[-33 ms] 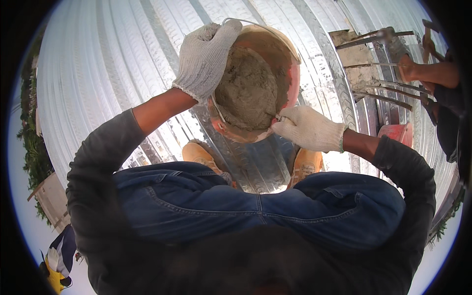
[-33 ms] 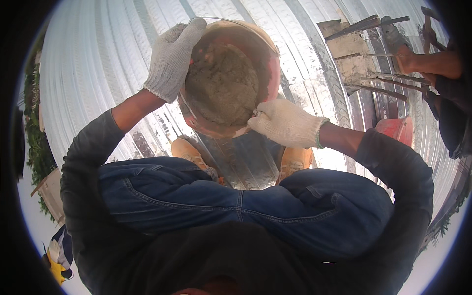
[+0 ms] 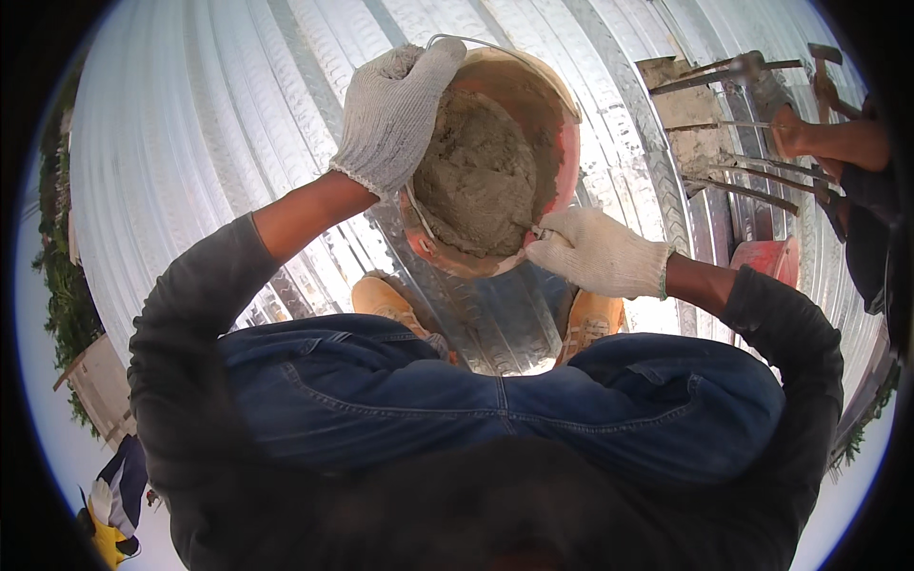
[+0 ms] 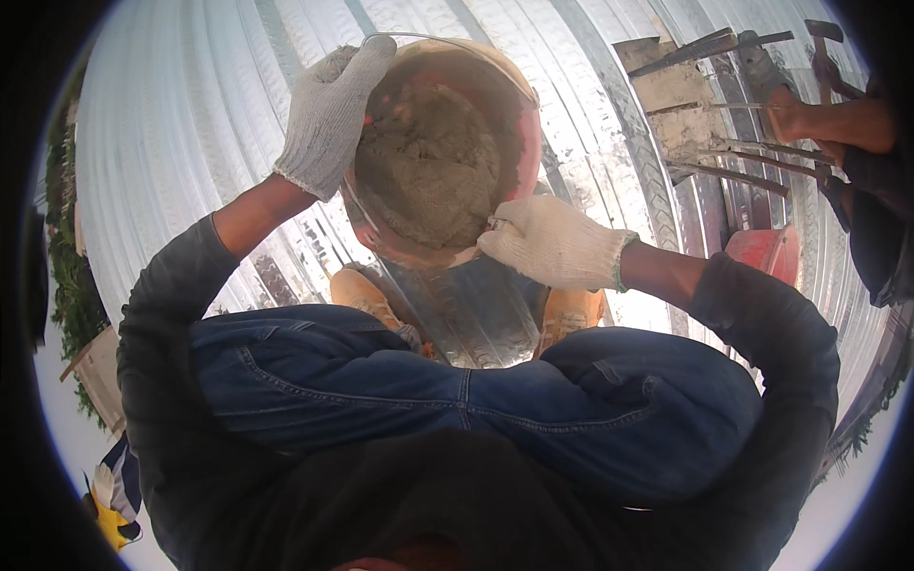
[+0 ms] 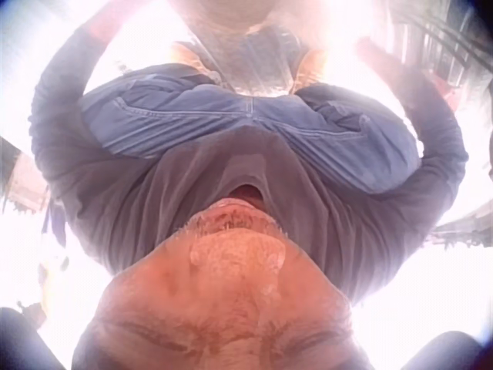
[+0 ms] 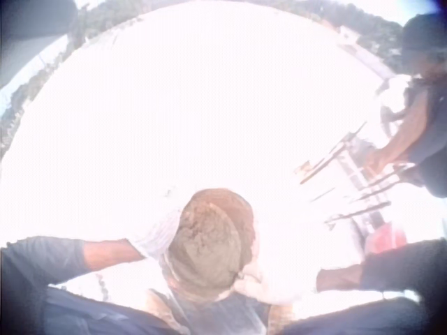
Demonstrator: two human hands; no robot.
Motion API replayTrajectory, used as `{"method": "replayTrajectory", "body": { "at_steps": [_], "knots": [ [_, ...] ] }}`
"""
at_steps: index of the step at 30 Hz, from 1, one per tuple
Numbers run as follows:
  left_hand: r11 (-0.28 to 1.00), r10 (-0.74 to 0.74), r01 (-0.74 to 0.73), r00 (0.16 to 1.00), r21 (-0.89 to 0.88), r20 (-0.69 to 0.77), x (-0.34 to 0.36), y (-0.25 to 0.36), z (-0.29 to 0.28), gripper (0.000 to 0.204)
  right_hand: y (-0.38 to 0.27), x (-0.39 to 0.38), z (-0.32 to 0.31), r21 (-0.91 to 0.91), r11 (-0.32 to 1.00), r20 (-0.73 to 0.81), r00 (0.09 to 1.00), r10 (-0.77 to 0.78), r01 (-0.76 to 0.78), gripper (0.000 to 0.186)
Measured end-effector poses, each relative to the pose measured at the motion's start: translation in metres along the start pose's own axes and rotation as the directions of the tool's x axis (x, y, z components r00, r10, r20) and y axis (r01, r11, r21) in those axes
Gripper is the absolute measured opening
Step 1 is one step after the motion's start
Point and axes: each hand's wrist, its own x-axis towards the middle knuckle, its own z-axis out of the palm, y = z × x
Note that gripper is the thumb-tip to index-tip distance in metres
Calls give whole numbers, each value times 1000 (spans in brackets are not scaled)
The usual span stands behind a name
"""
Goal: The person scoops cement from a bucket using a trowel and applies it to a metal roof surface around protruding rebar. The person repeatedly scoops and spreads the cement to fill gaps in the roof structure.
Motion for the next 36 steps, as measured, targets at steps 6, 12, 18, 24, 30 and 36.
{"method": "replayTrajectory", "body": {
  "at_steps": [6, 12, 18, 24, 30, 36],
  "knots": [
    [997, 16, -13, 999, -80, 33, 14, -8, -10, 61, 6, -17, -14, -458, 887, -261, 945, -199, 61, 33],
    [993, 81, -78, 996, -84, 31, 7, 14, -10, 61, -4, -17, -35, -785, 619, -438, 737, -515, -35, 28],
    [988, 152, -150, 985, -29, 79, 3, 25, 2, 61, -9, -25, -8, -378, 924, -378, 921, -93, -61, 41],
    [970, 232, -240, 960, 33, 158, -4, 36, 22, 62, 19, -83, -15, -385, 891, -616, 786, -54, -240, 38],
    [960, 240, -263, 950, 97, 199, 2, 47, 40, 62, 49, -101, -18, -297, 884, -645, 759, 93, -361, 41],
    [957, 243, -269, 948, 110, 205, 6, 50, 63, 62, 81, -94, -25, -312, 883, -640, 764, 77, -351, 42]
  ]
}}
